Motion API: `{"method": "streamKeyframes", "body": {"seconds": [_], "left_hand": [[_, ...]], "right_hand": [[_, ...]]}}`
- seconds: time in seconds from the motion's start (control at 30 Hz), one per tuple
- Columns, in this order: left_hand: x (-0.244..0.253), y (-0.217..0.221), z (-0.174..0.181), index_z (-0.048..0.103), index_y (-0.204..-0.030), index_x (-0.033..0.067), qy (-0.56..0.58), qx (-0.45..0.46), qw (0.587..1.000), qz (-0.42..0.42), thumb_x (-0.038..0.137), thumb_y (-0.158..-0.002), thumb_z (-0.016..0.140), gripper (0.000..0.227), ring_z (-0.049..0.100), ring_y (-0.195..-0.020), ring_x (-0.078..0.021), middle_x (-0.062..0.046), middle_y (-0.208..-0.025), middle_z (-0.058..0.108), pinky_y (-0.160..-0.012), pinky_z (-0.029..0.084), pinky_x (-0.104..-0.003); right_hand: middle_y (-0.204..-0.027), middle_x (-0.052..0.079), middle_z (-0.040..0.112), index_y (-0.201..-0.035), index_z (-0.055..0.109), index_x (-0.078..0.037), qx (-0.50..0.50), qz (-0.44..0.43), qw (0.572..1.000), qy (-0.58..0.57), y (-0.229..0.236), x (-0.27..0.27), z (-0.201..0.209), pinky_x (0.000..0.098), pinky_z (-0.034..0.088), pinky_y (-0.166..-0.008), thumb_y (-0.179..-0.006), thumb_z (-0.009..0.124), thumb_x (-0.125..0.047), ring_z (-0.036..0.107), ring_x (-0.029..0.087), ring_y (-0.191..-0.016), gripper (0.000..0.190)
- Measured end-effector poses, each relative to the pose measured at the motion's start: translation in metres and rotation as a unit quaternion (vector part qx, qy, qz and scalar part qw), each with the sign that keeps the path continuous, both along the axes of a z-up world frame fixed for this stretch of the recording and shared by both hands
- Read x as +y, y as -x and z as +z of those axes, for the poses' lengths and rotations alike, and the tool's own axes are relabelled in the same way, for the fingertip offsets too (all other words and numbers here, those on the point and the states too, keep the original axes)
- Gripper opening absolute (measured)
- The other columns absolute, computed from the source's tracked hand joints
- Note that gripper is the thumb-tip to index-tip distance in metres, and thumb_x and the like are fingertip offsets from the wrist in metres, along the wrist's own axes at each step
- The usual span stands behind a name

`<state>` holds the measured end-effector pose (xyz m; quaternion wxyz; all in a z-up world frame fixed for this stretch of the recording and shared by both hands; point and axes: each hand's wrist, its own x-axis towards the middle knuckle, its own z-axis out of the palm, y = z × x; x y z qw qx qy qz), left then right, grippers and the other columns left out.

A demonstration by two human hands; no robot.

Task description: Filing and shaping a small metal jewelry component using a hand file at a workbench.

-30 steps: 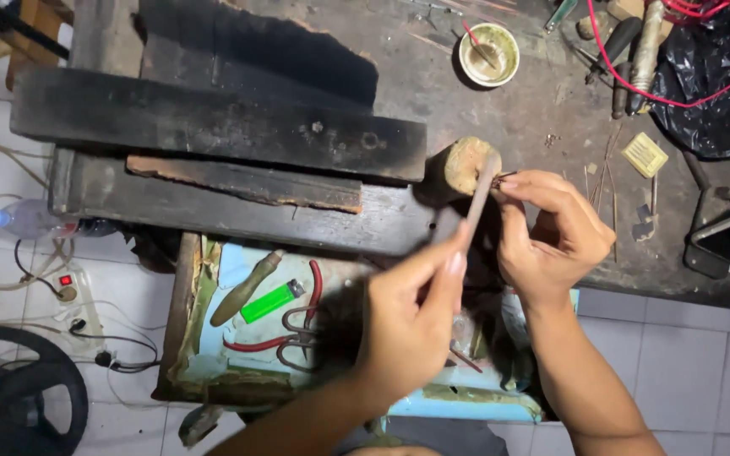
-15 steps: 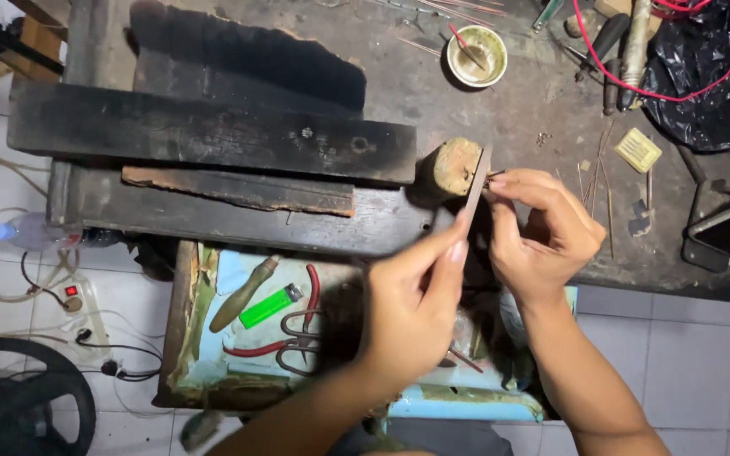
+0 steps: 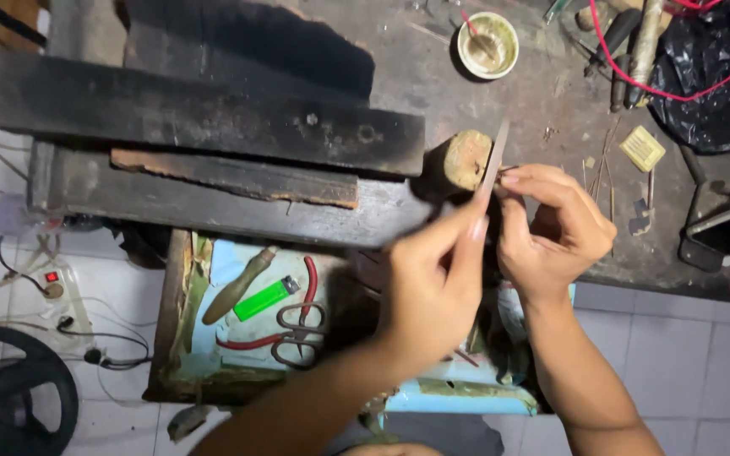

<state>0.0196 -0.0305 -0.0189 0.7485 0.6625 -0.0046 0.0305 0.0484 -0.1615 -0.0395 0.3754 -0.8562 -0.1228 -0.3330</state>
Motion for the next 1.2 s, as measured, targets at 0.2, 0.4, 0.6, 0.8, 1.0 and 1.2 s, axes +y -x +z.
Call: {"method": "streamKeyframes", "body": {"seconds": [0.2,0.4,0.6,0.8,1.0,1.2], "left_hand": [[-0.013,-0.022,-0.008,0.068,-0.125,-0.0011,0.067,0.010,0.998,0.017,0.012,-0.103,0.053,0.029,0.072,-0.116,-0.0198,-0.015,-0.124,0.074,-0.105,0.057,-0.030],[0.020,0.031,0.005,0.072,-0.120,-0.0001,-0.024,0.008,1.000,0.006,0.008,-0.100,0.058,0.025,0.062,-0.063,-0.0097,-0.010,-0.097,0.081,-0.060,0.053,-0.029],[0.004,-0.025,0.002,0.071,-0.123,0.0010,0.018,0.051,0.998,-0.045,0.015,-0.099,0.055,0.032,0.052,-0.059,-0.0046,-0.013,-0.112,0.078,-0.052,0.047,-0.026],[0.015,-0.006,0.002,0.066,-0.128,-0.0027,0.085,0.013,0.996,-0.002,0.008,-0.103,0.055,0.029,0.072,-0.109,-0.0171,-0.016,-0.124,0.074,-0.095,0.058,-0.028],[0.018,0.015,0.002,0.073,-0.125,0.0040,0.007,0.049,0.998,-0.029,0.011,-0.102,0.058,0.028,0.042,-0.059,-0.0051,0.003,-0.085,0.075,-0.054,0.043,-0.027],[0.000,-0.025,-0.004,0.071,-0.125,0.0024,0.043,0.068,0.996,-0.048,0.013,-0.100,0.056,0.031,0.042,-0.061,-0.0023,-0.007,-0.116,0.077,-0.050,0.040,-0.022]], "right_hand": [[-0.090,0.025,0.070,-0.090,0.067,0.010,0.002,-0.004,1.000,0.001,0.002,0.001,-0.002,0.0364,0.058,-0.078,-0.084,0.058,0.029,0.072,0.034,-0.085,0.022],[-0.090,0.027,0.070,-0.089,0.067,0.011,0.014,-0.016,1.000,-0.002,0.004,-0.002,-0.006,0.0383,0.059,-0.082,-0.080,0.057,0.027,0.072,0.035,-0.086,0.021],[-0.092,0.025,0.071,-0.091,0.068,0.010,0.013,-0.026,1.000,0.001,0.004,-0.001,-0.006,0.0389,0.058,-0.085,-0.082,0.058,0.026,0.072,0.034,-0.087,0.021],[-0.092,0.026,0.070,-0.092,0.068,0.011,0.001,-0.020,1.000,0.013,0.005,-0.002,-0.009,0.0399,0.059,-0.084,-0.083,0.059,0.028,0.072,0.035,-0.087,0.021],[-0.091,0.026,0.070,-0.091,0.067,0.011,0.008,-0.019,1.000,0.000,0.003,0.000,-0.007,0.0391,0.058,-0.083,-0.081,0.056,0.028,0.072,0.036,-0.086,0.023],[-0.088,0.027,0.069,-0.089,0.066,0.012,0.003,0.001,1.000,-0.005,0.002,0.001,-0.002,0.0395,0.057,-0.081,-0.083,0.058,0.029,0.070,0.036,-0.083,0.020]]}}
